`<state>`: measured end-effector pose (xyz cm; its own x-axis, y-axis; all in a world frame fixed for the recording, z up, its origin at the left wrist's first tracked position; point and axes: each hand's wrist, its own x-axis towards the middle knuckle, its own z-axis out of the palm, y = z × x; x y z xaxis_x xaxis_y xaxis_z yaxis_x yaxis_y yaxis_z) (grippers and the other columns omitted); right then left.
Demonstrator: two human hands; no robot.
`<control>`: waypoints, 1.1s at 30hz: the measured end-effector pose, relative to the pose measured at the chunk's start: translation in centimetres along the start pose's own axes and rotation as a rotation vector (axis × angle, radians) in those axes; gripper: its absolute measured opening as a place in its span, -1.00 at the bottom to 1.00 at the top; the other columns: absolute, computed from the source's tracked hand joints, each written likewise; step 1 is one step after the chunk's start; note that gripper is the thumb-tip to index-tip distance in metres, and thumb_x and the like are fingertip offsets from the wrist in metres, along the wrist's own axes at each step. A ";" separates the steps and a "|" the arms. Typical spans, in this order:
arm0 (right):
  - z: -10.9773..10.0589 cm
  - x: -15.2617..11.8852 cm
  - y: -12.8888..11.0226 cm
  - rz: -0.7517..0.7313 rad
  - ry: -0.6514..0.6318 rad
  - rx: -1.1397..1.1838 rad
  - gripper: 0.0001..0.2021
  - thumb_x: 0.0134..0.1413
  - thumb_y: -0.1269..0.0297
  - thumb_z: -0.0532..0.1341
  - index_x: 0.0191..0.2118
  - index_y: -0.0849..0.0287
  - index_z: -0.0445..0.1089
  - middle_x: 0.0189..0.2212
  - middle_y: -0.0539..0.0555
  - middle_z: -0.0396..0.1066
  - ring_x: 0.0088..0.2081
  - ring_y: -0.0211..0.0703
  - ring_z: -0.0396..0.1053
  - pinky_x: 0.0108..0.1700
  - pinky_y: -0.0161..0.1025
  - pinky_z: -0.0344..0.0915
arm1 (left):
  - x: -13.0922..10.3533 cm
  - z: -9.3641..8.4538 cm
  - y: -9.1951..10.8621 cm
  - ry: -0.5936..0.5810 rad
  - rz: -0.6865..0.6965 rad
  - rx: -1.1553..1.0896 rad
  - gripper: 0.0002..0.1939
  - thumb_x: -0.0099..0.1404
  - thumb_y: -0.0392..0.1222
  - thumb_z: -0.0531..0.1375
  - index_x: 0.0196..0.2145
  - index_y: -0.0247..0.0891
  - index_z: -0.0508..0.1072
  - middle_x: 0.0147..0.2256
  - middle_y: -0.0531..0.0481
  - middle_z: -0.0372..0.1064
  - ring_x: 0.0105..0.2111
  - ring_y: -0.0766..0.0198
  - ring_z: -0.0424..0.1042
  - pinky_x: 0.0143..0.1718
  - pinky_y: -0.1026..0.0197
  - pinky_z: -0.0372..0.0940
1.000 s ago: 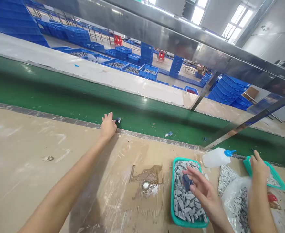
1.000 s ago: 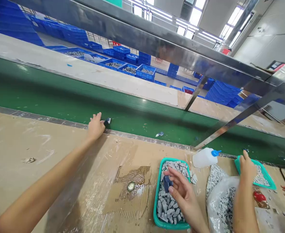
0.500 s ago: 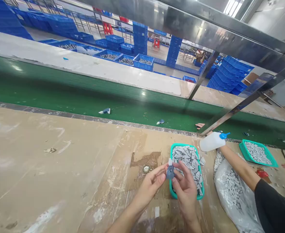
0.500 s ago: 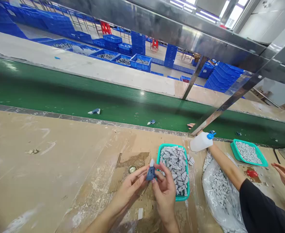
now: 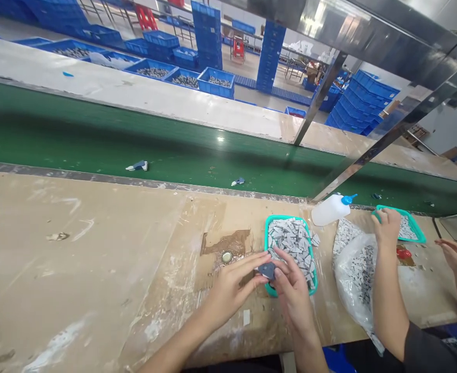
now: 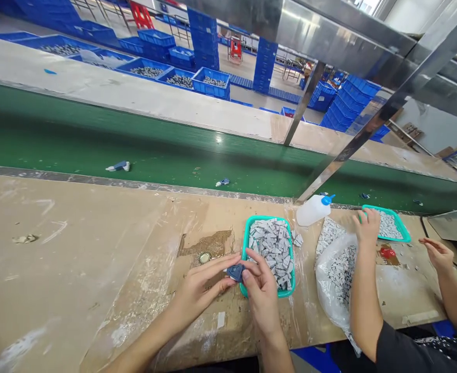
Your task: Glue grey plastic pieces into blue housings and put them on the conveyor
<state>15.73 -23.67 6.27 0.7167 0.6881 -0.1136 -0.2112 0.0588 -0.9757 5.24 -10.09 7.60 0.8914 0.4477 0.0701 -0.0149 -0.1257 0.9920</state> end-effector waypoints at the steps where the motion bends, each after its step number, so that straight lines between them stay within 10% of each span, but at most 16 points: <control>1: 0.2 0.0 0.1 0.016 0.027 0.016 -0.54 0.14 -0.03 0.30 0.09 0.07 0.41 -0.14 0.15 0.57 -0.13 -0.06 0.55 -0.11 -0.16 0.51 | -0.1 0.1 -0.1 0.019 -0.005 0.005 -0.61 0.29 -0.19 0.28 0.07 0.01 0.53 0.10 -0.05 0.46 0.14 0.03 0.41 0.23 0.02 0.23; 10: 0.2 -0.2 0.3 0.133 0.207 -0.070 -0.54 0.08 -0.09 0.31 -0.03 0.14 0.49 -0.34 0.08 0.54 -0.36 -0.12 0.52 -0.26 -0.20 0.47 | 0.6 -1.6 -2.4 0.111 -0.270 -0.344 -0.71 0.05 -0.09 0.45 -0.28 -0.22 0.56 -0.13 -0.17 0.57 -0.07 0.01 0.52 0.05 0.03 0.36; 15: -3.3 1.0 -0.1 -0.040 0.365 -0.621 -0.60 0.16 -0.03 0.23 -0.04 0.16 0.52 -0.27 0.15 0.56 -0.29 -0.05 0.50 -0.23 -0.15 0.43 | 2.2 -5.2 -3.8 0.149 -0.466 -0.633 -0.47 -0.18 -0.09 0.56 -0.29 -0.24 0.45 -0.38 -0.01 0.51 -0.31 0.14 0.55 -0.12 0.10 0.41; 24: -3.6 6.3 0.0 -0.170 -0.052 -1.567 -0.79 0.25 0.29 0.15 -0.23 0.13 0.56 -0.24 0.17 0.49 -0.12 0.03 0.40 -0.05 -0.13 0.27 | 2.0 -9.4 -5.2 0.378 -0.391 -0.596 -0.30 -0.08 0.02 0.51 0.01 -0.22 0.48 -0.38 0.07 0.34 -0.41 0.36 0.27 -0.34 0.31 0.22; 29: -2.0 7.6 1.0 -0.135 -0.076 -1.720 -0.80 0.16 0.39 0.19 -0.41 0.21 0.54 -0.32 0.26 0.45 -0.14 0.14 0.36 -0.10 -0.09 0.21 | 2.4 -10.6 -6.4 0.429 -0.389 -0.364 -0.35 -0.02 0.14 0.43 -0.05 -0.27 0.48 -0.50 0.12 0.28 -0.51 0.34 0.23 -0.45 0.30 0.14; 33: -1.3 7.4 1.6 -0.107 -0.087 -1.764 -0.80 0.15 0.44 0.14 -0.32 0.25 0.54 -0.26 0.28 0.47 -0.11 0.18 0.36 -0.07 -0.07 0.19 | 6.2 -13.8 -7.0 0.442 -0.274 0.277 -0.64 0.22 0.11 0.24 -0.28 -0.28 0.53 -0.33 -0.07 0.51 -0.33 0.16 0.46 -0.27 0.21 0.29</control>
<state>21.55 -19.44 3.60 0.6318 0.7699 -0.0894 0.7726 -0.6348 -0.0064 4.58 5.78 2.60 0.5716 0.8158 -0.0882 0.3612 -0.1537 0.9197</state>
